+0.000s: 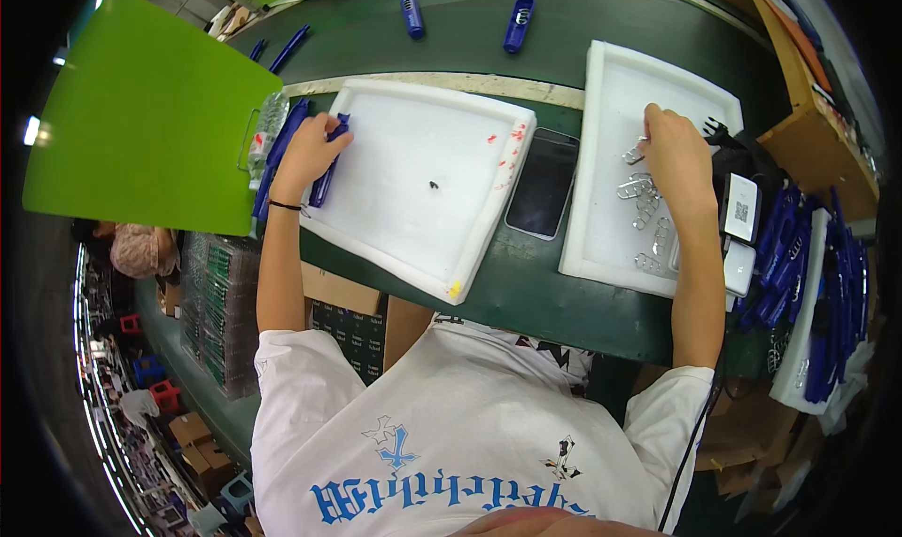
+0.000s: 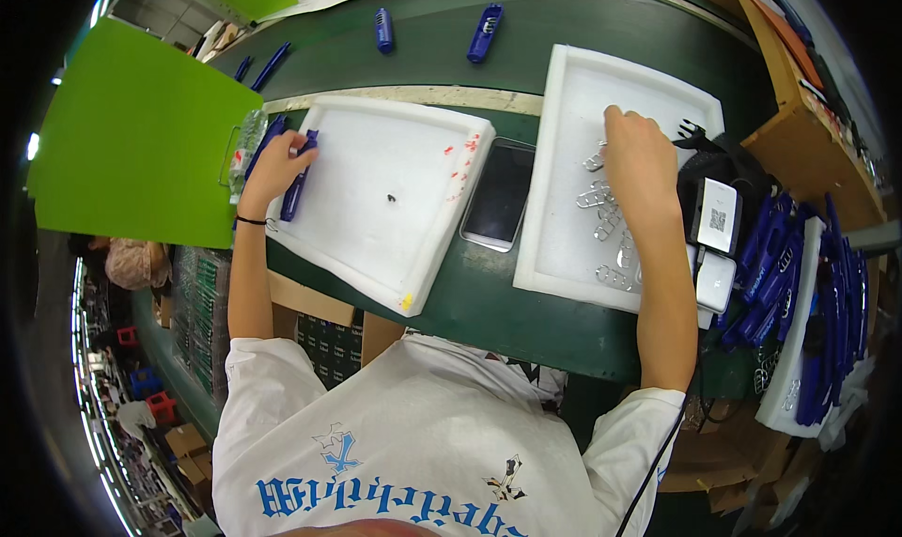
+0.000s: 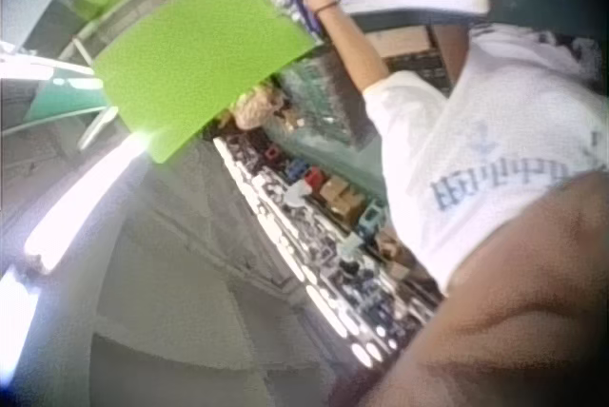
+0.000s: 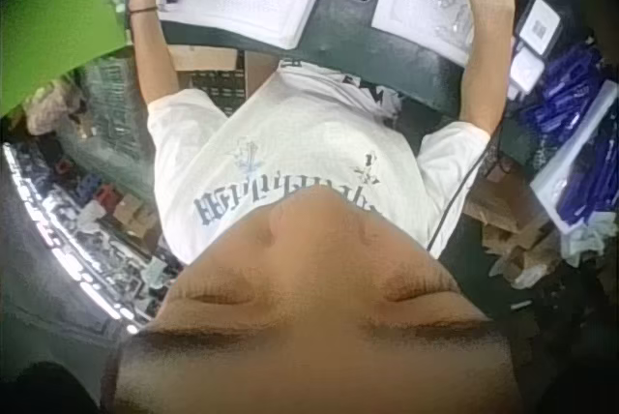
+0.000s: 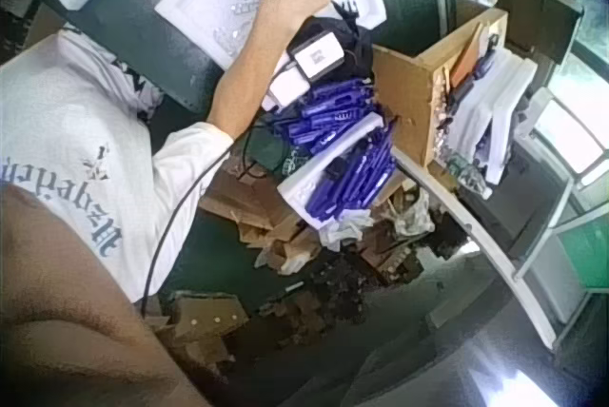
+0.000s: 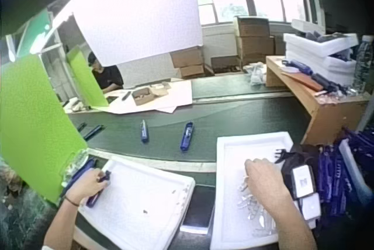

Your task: The person assembles small blue handheld flashlight housings by hand, inserting clear lenses and internal components into the plastic housing.

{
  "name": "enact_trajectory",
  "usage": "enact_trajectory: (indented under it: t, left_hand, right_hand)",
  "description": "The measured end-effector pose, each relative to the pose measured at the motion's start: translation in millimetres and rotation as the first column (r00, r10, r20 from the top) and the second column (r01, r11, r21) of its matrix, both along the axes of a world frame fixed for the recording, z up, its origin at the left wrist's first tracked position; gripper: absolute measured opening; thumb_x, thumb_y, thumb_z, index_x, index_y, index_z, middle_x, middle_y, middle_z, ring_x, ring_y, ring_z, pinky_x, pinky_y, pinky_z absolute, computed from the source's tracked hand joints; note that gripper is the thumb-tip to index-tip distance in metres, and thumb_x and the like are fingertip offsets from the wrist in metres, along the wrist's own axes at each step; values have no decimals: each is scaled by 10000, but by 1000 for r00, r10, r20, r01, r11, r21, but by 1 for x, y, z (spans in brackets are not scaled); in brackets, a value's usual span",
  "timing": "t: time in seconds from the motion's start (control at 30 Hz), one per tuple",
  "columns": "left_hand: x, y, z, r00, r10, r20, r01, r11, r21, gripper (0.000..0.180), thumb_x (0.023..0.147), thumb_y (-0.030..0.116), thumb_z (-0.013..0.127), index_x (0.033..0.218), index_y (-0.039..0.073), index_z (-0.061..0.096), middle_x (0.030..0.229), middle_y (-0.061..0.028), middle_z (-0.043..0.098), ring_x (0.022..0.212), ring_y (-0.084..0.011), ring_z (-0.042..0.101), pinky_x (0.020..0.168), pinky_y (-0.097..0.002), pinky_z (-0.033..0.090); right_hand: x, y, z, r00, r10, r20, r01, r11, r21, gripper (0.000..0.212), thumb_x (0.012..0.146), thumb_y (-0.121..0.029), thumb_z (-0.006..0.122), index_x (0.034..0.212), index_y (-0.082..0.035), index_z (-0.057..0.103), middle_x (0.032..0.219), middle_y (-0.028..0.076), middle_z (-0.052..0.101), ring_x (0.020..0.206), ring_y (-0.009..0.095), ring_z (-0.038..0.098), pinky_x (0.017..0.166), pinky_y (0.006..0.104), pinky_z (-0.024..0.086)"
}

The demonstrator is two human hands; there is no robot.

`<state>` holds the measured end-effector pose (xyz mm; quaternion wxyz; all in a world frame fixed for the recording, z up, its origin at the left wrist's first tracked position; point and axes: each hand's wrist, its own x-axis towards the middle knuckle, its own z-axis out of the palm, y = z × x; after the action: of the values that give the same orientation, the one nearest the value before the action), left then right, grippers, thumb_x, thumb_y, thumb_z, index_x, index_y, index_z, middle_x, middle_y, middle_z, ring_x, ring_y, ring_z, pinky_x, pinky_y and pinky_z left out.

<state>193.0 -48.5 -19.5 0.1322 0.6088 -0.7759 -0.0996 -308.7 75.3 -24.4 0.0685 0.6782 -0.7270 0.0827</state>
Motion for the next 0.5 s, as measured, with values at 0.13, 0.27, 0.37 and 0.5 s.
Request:
enact_trajectory:
  t: [0.13,0.27,0.37,0.5]
  left_hand:
    - [18,18,-9,985,153,76,-167,957,236,598,815,326,845,1235,-34,619,1097,-223,685,1036,-364,673,912,-418,537]
    - [13,21,-23,987,161,0,-161,987,1,886,724,353,930,1377,-43,481,1210,-286,646,1077,-392,666,940,-419,544]
    - [-3,23,-15,973,189,-129,-155,959,235,881,677,422,953,1290,-68,553,992,-195,721,907,-288,709,847,-361,557]
    - [-37,21,-20,950,24,-313,31,985,171,603,809,359,879,1211,24,578,811,-57,632,785,-194,689,708,-301,538]
  right_hand:
    - [12,-6,8,973,16,230,-8,999,-35,187,905,-132,735,1035,-17,666,866,177,732,812,363,707,716,395,569]
    - [29,-10,9,874,204,442,-143,975,-167,195,931,-168,735,1055,-26,685,890,176,743,769,316,708,691,359,556]
    - [45,-6,16,657,299,693,-218,954,-205,160,934,-156,742,1004,-17,708,844,140,740,727,209,701,672,304,546]
    - [59,-3,15,244,185,952,-291,950,-110,82,924,-57,742,923,17,706,830,86,737,732,113,679,687,248,548]
